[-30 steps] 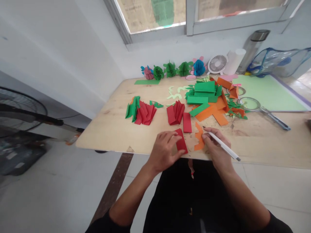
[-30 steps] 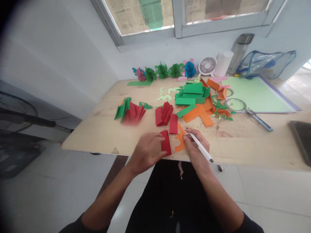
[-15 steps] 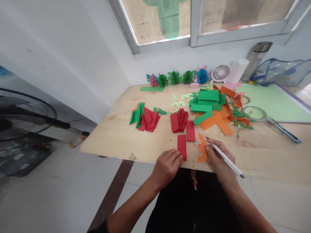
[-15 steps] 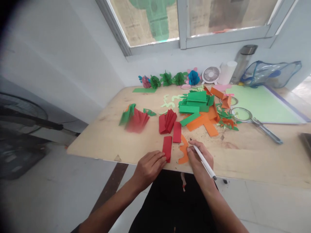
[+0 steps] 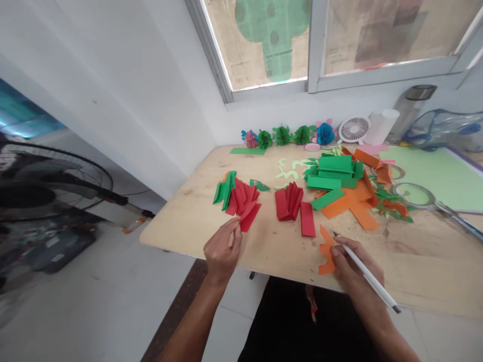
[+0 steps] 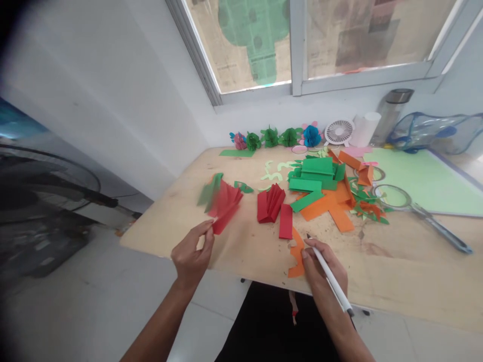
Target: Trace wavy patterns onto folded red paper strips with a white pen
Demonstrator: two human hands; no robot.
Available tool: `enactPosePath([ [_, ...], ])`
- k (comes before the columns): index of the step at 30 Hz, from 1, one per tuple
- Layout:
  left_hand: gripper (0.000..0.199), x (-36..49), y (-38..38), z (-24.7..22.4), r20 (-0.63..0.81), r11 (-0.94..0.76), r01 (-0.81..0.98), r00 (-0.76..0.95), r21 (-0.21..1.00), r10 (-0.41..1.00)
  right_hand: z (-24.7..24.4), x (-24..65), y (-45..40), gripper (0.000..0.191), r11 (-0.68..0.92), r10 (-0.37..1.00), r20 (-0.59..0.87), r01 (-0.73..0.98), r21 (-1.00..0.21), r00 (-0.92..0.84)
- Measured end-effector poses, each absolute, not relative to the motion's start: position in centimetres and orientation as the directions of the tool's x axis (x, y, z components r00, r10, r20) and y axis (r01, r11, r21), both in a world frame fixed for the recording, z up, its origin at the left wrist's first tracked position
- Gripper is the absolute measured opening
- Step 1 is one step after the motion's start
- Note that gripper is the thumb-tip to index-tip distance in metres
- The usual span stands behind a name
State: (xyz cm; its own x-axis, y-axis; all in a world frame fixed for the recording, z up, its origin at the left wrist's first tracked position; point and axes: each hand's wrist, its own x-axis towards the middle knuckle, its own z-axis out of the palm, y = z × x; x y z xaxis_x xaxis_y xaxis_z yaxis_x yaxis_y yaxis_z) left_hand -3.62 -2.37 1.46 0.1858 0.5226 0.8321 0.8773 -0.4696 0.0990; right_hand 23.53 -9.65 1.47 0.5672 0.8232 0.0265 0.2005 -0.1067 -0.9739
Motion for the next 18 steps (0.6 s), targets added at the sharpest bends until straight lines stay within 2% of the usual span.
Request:
enactPosePath([
  [3, 0.018, -3.1, -0.2, 0.3, 0.743, -0.48, 0.876, 0.289, 0.05, 0.604, 1.3, 23.6, -9.7, 0.036, -0.108, 0.823, 0.026, 0.201, -0.974, 0.567],
  [6, 0.028, -2.1, 1.4, -0.3, 0.683, -0.477, 0.879, 0.338, 0.017, 0.647, 1.2, 23.6, -9.7, 0.037, -0.119, 0.814, 0.025, 0.209, -0.971, 0.58],
  [9, 0.041, -1.5, 3.1, -0.3, 0.501, -0.47, 0.882, 0.426, -0.044, 0.753, 1.4, 23.4, -9.7, 0.036, -0.117, 0.809, 0.036, 0.22, -0.969, 0.587],
  [12, 0.037, -2.0, 5.3, -0.3, 0.302, -0.426, 0.903, 0.42, -0.05, 0.856, 1.5, 23.3, -9.6, 0.034, -0.116, 0.801, 0.046, 0.229, -0.967, 0.598],
  [18, 0.043, -4.9, 9.0, -0.6, 0.246, -0.379, 0.925, 0.377, -0.042, 0.893, 1.5, 23.1, -9.6, 0.031, -0.106, 0.808, 0.064, 0.251, -0.962, 0.585],
])
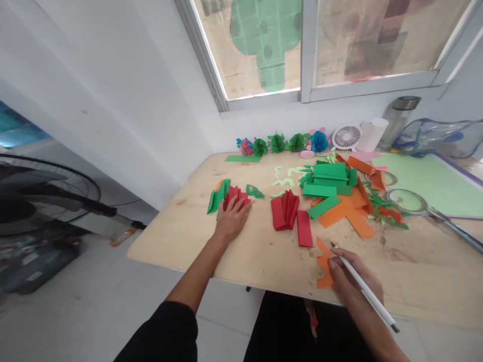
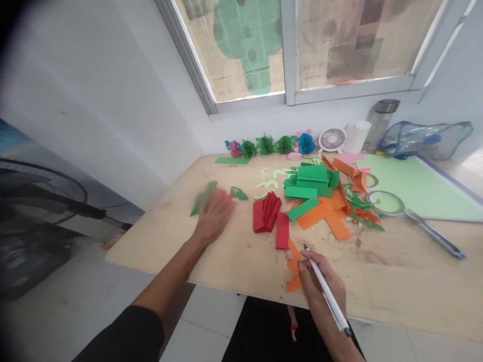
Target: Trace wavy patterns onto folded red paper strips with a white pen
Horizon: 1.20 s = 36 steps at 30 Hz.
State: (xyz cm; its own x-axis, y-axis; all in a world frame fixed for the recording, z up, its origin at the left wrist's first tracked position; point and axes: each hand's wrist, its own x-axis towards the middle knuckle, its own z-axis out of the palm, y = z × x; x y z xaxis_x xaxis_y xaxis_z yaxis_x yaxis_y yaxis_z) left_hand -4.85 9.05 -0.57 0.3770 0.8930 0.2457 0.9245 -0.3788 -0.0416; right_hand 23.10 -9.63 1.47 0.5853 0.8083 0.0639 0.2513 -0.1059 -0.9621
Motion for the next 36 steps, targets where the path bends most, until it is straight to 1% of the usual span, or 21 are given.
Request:
enactPosePath([
  [7, 0.045, -8.1, 10.9, -0.2, 0.206, -0.34, 0.94, 0.339, -0.03, 0.918, 1.1, 23.1, -9.6, 0.036, -0.11, 0.809, 0.057, 0.246, -0.963, 0.584],
  [12, 0.043, -8.7, 10.8, 0.4, 0.198, -0.333, 0.942, 0.333, -0.039, 0.922, 0.8, 23.2, -9.6, 0.035, -0.096, 0.825, 0.066, 0.254, -0.963, 0.561],
  [18, 0.044, -4.5, 11.6, 1.2, 0.214, -0.387, 0.92, 0.391, -0.06, 0.895, 0.8, 23.1, -9.7, 0.035, -0.063, 0.833, 0.094, 0.262, -0.963, 0.545],
  [22, 0.035, -1.3, 14.0, 1.4, 0.163, -0.407, 0.912, 0.411, -0.056, 0.897, 0.5, 23.2, -9.7, 0.033, -0.059, 0.828, 0.096, 0.258, -0.964, 0.552],
  [24, 0.027, -0.2, 15.0, 1.6, 0.127, -0.4, 0.915, 0.403, -0.053, 0.906, 0.4, 23.3, -9.8, 0.032, -0.062, 0.838, 0.09, 0.259, -0.964, 0.539],
  [26, 0.028, 0.7, 15.9, 1.8, 0.095, -0.382, 0.923, 0.385, -0.043, 0.918, 0.2, 23.4, -9.7, 0.031, -0.055, 0.853, 0.088, 0.257, -0.965, 0.514],
  [28, 0.033, 1.5, 16.8, 2.1, 0.074, -0.361, 0.932, 0.361, -0.021, 0.929, 0.2, 23.3, -9.7, 0.029, -0.044, 0.852, 0.094, 0.248, -0.968, 0.515],
  [30, 0.033, 2.4, 17.8, 2.5, 0.063, -0.341, 0.94, 0.339, 0.019, 0.939, 0.2, 23.1, -9.7, 0.027, -0.034, 0.839, 0.101, 0.238, -0.971, 0.534],
  [34, 0.033, 4.6, 20.4, 3.6, 0.07, -0.322, 0.936, 0.315, 0.143, 0.947, 0.2, 22.8, -9.8, 0.025, -0.011, 0.85, 0.117, 0.239, -0.971, 0.514],
  [36, 0.033, 5.6, 21.1, 4.1, 0.098, -0.327, 0.92, 0.313, 0.215, 0.945, 0.1, 22.9, -9.8, 0.025, -0.01, 0.856, 0.117, 0.243, -0.97, 0.503],
])
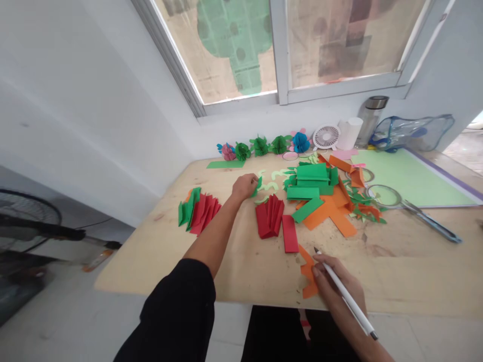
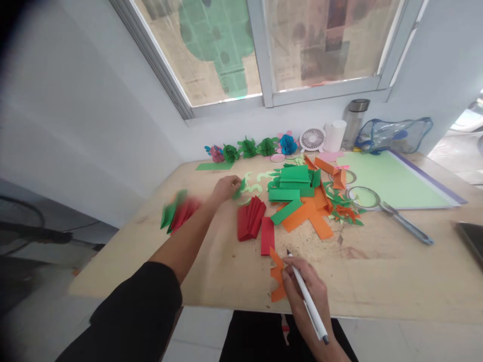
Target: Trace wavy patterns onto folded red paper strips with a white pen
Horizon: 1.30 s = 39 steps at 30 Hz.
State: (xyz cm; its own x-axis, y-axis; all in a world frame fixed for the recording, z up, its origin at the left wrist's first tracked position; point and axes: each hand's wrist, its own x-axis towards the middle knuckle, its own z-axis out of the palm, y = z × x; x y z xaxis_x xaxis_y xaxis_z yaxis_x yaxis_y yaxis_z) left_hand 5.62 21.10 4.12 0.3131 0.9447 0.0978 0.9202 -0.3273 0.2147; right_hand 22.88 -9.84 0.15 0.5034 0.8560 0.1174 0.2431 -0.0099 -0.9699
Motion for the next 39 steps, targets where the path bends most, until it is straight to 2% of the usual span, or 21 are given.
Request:
enactPosePath([
  [5, 0.031, 6.3, 18.5, 4.0, 0.226, -0.359, 0.859, 0.292, 0.364, 0.929, -0.4, 23.7, -9.8, 0.023, -0.005, 0.876, 0.143, 0.307, -0.952, 0.46],
  [10, 0.026, 4.4, 10.7, 2.7, 0.276, -0.392, 0.796, 0.292, 0.461, 0.916, -1.0, 24.6, -9.6, 0.023, 0.019, 0.911, 0.164, 0.357, -0.934, 0.379],
  [14, 0.011, 4.5, 3.9, 2.0, 0.309, -0.379, 0.778, 0.249, 0.5, 0.918, -0.7, 24.5, -9.8, 0.021, 0.028, 0.91, 0.169, 0.352, -0.936, 0.377],
  [19, 0.02, 8.1, -0.7, 1.3, 0.268, -0.338, 0.799, 0.229, 0.497, 0.936, -0.6, 24.2, -9.9, 0.021, 0.058, 0.89, 0.202, 0.337, -0.94, 0.409],
  [27, 0.017, 11.5, -0.6, 0.9, 0.191, -0.191, 0.829, 0.103, 0.526, 0.976, -1.7, 24.6, -9.5, 0.025, 0.087, 0.871, 0.245, 0.356, -0.93, 0.427],
  [34, 0.018, 8.4, -3.7, 1.6, 0.14, -0.178, 0.802, 0.119, 0.57, 0.983, -1.1, 24.4, -9.7, 0.023, 0.099, 0.868, 0.249, 0.342, -0.934, 0.429],
  [39, 0.023, 5.2, -6.9, 1.7, 0.117, -0.191, 0.817, 0.152, 0.543, 0.982, -0.1, 24.0, -9.7, 0.025, 0.008, 0.867, 0.179, 0.345, -0.939, 0.466],
])
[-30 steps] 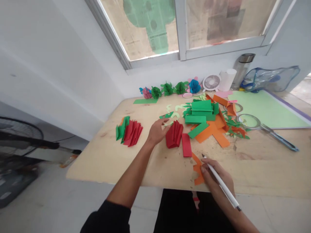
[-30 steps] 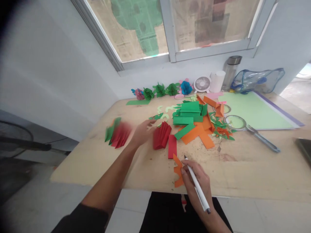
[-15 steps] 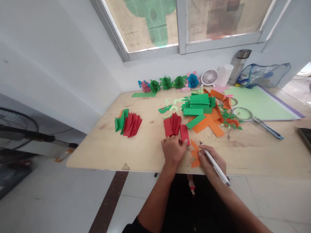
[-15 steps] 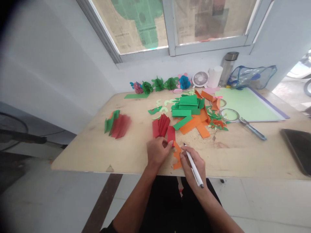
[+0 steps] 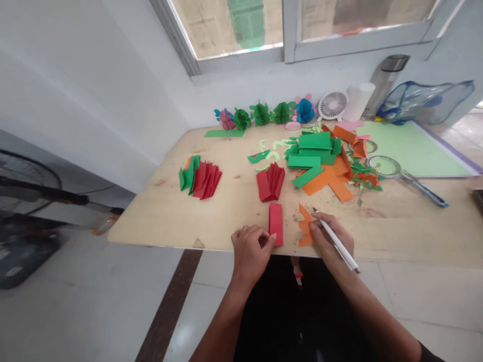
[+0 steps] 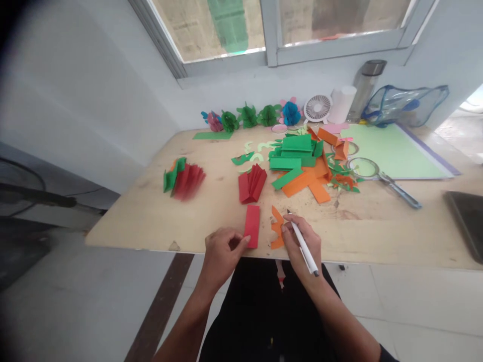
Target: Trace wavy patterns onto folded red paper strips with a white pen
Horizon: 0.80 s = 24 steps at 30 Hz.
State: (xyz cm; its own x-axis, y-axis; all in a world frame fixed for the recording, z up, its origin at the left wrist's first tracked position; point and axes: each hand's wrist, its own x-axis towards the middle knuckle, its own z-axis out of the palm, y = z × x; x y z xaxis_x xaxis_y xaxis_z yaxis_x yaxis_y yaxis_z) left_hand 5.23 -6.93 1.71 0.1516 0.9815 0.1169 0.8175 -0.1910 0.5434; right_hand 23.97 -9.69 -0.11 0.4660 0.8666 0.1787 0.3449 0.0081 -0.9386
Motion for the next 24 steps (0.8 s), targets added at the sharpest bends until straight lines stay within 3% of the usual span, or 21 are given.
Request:
enactPosePath([
  [5, 0.013, 3.2, -7.0, 1.0, 0.36, -0.384, 0.813, 0.233, 0.438, 0.903, 0.5, 23.2, -9.3, 0.024, -0.006, 0.885, 0.177, 0.39, -0.921, 0.431],
  [7, 0.016, 2.3, -6.2, 0.7, 0.455, -0.546, 0.755, 0.368, 0.363, 0.811, 0.5, 22.8, -9.0, 0.023, 0.011, 0.901, 0.193, 0.424, -0.905, 0.388],
  [11, 0.026, 1.2, -4.1, 0.1, 0.465, -0.779, 0.568, 0.632, 0.266, 0.62, 0.4, 21.6, -8.2, 0.017, 0.051, 0.934, 0.22, 0.506, -0.861, 0.28],
  [19, 0.022, 0.8, -2.9, -0.8, 0.422, -0.815, 0.483, 0.697, 0.32, 0.579, 0.3, 19.9, -6.4, 0.012, 0.051, 0.931, 0.27, 0.643, -0.764, 0.246],
  [24, 0.023, 0.6, -2.5, -0.3, 0.441, -0.788, 0.477, 0.655, 0.388, 0.614, 0.1, 20.4, -6.9, 0.012, 0.04, 0.933, 0.23, 0.552, -0.833, 0.278],
])
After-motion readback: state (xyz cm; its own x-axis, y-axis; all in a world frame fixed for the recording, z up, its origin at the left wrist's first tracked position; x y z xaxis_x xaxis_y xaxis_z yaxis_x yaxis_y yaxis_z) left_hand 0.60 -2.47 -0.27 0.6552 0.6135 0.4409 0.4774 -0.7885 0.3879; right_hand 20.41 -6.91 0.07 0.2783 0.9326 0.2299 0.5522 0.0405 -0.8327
